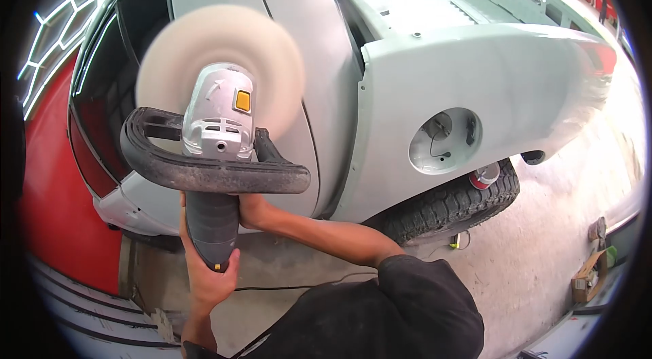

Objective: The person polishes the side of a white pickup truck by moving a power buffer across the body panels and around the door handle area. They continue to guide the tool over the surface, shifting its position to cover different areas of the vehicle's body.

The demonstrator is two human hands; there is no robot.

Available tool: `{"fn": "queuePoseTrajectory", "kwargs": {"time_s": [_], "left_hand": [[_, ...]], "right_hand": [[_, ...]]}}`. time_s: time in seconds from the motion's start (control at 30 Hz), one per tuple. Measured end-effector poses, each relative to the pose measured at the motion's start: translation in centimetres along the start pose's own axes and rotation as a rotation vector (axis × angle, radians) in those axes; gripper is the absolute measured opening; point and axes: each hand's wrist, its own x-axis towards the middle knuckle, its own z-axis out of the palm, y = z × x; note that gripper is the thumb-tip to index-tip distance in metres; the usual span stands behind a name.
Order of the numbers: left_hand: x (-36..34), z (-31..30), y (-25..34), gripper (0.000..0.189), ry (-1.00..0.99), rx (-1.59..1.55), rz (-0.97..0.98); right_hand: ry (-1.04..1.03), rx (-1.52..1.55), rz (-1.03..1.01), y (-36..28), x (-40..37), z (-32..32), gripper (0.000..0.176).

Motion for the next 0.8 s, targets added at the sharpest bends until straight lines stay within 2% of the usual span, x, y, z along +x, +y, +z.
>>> {"fn": "queuePoseTrajectory", "kwargs": {"time_s": [0.03,0.13,0.23,0.33,0.43,0.53,0.63,0.8], "left_hand": [[0.1,-0.2,0.1,0.106,-0.005,0.022,-0.013],[1.0,-0.9,0.8,0.105,0.013,0.095,-0.007],[1.8,-1.4,1.5,0.104,0.020,0.000,-0.069],[3.1,-2.3,2.0,0.103,0.013,0.031,-0.020],[4.0,-3.1,2.2,0.101,0.016,-0.069,-0.119],[5.3,-3.9,2.8,0.100,0.019,-0.046,-0.091],[6.2,-4.6,3.9,0.099,0.052,-0.080,-0.215],[7.7,-5.5,4.2,0.100,0.111,-0.120,-0.255]], "right_hand": [[0.023,-0.050,0.025,-0.5,0.4,0.4,0.089],[0.034,-0.085,-0.007,-1.5,1.5,1.1,0.078],[0.079,-0.052,-0.015,-2.2,2.8,1.9,0.071],[0.052,0.072,-0.072,-2.8,4.5,2.5,0.053],[0.094,0.051,-0.060,-3.8,6.0,3.3,0.047],[0.122,-0.085,-0.104,-4.8,7.6,4.2,0.059],[0.186,-0.094,-0.099,-5.7,9.0,5.2,0.056],[0.183,-0.107,-0.129,-6.6,11.6,5.7,0.053]]}}
